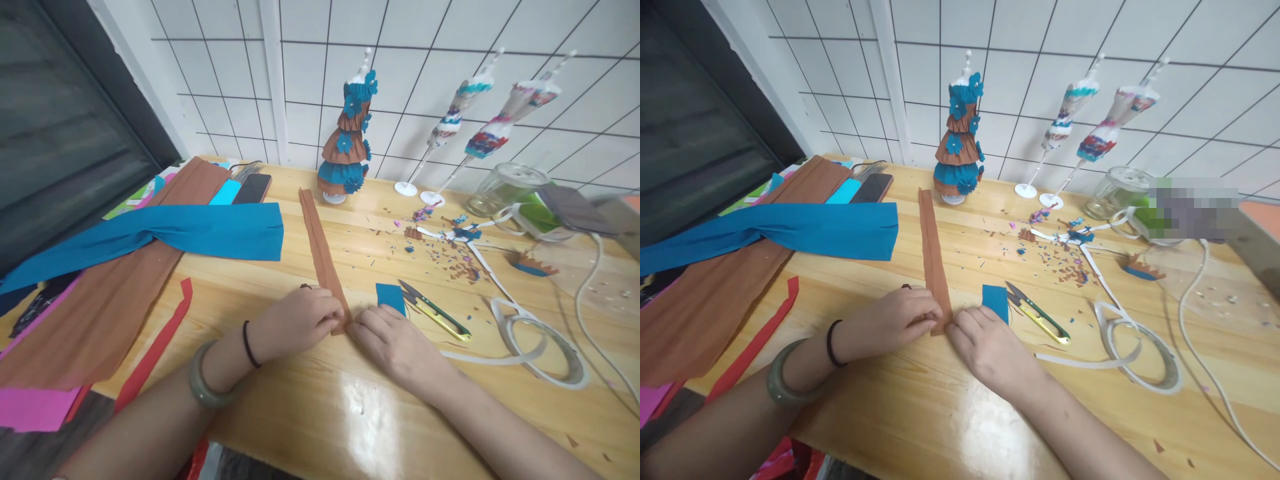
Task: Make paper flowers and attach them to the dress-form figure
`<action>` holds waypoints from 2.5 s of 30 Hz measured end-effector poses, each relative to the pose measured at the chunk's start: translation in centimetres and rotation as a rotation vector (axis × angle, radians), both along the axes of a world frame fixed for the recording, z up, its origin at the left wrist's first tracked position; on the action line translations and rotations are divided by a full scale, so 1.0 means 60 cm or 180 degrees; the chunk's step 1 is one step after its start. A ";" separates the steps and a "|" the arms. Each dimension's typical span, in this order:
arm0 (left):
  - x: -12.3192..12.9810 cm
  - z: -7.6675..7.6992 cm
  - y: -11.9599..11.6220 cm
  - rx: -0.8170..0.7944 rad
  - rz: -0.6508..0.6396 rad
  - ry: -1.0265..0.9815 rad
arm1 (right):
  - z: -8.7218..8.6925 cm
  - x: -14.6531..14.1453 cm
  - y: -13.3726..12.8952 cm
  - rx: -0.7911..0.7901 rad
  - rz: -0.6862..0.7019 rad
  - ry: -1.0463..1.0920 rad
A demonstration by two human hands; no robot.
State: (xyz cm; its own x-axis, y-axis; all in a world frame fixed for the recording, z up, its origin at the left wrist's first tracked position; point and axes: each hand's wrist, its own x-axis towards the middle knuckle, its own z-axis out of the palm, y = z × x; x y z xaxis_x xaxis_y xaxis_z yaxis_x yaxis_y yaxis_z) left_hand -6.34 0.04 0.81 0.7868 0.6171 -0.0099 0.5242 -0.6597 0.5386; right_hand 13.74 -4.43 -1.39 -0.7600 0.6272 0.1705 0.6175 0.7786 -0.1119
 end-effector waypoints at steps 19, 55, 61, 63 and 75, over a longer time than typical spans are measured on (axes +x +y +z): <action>0.011 -0.015 -0.004 0.0295 0.0132 -0.0488 | -0.008 0.004 0.005 -0.0701 -0.0850 0.1844; 0.020 -0.026 -0.017 -0.2274 0.1216 -0.1606 | -0.014 0.008 -0.003 -0.2000 -0.1732 0.3166; 0.020 -0.028 -0.015 -0.2301 0.1272 -0.1772 | -0.015 0.007 -0.004 -0.1981 -0.1722 0.3222; 0.021 -0.026 -0.015 -0.2296 0.1293 -0.1819 | -0.016 0.009 -0.004 -0.1956 -0.1692 0.3232; 0.018 -0.024 -0.013 -0.2153 0.1246 -0.1907 | -0.007 0.011 -0.005 -0.1977 -0.1656 0.3303</action>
